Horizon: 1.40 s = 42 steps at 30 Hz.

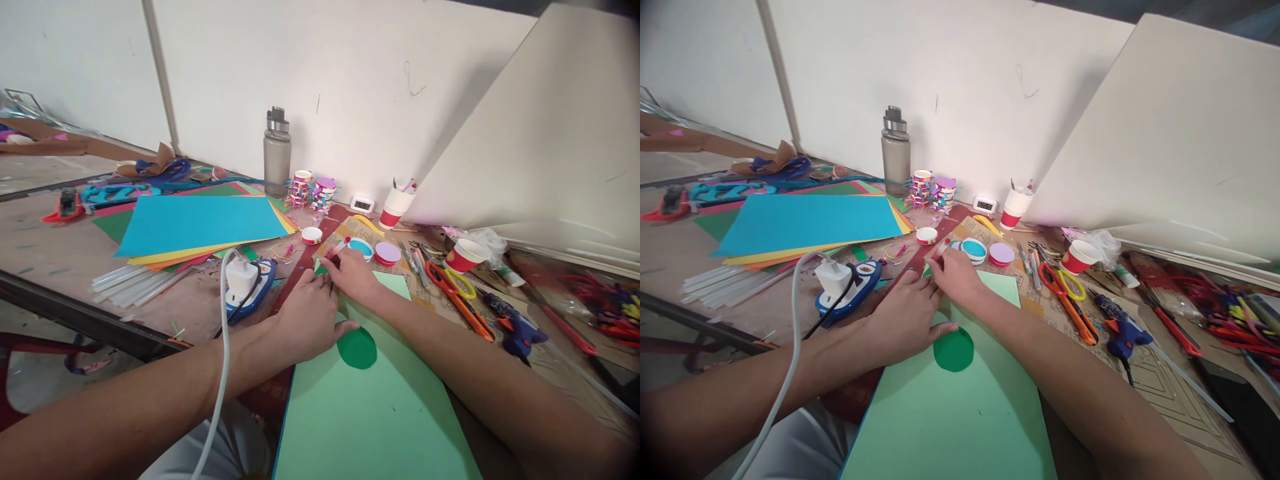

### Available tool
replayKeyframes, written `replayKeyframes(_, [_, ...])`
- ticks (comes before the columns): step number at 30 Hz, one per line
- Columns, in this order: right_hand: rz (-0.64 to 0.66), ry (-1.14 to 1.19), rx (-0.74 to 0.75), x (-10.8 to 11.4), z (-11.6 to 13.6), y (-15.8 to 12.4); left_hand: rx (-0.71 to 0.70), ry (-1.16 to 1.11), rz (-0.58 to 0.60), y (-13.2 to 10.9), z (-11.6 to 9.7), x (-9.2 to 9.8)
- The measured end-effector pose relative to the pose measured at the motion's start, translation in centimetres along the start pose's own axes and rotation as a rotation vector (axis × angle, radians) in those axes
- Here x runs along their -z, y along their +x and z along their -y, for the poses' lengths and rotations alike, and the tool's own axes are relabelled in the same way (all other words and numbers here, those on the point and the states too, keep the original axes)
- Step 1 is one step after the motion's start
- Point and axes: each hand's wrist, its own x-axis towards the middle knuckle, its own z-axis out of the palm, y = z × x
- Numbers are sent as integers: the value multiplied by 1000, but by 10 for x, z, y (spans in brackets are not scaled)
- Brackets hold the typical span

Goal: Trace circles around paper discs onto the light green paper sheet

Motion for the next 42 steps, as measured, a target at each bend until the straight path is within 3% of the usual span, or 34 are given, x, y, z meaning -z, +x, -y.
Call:
replayKeyframes(18, [76,10,30,0,11,0,-10,27,-65,0,0,-2])
replayKeyframes(25, [-87,277,-64,14,2,-2,-2,-47,-7,4,6,4])
replayKeyframes(28, [-148,354,-124,20,-11,-10,-5,-72,58,14,16,9])
replayKeyframes(31, [-167,413,-133,25,-22,-21,30,-74,223,27,28,21])
replayKeyframes(37, [-99,336,-88,34,-19,-45,30,-41,282,53,44,41])
replayKeyframes(42, [-24,309,25,32,-11,-53,-95,-36,374,73,59,43])
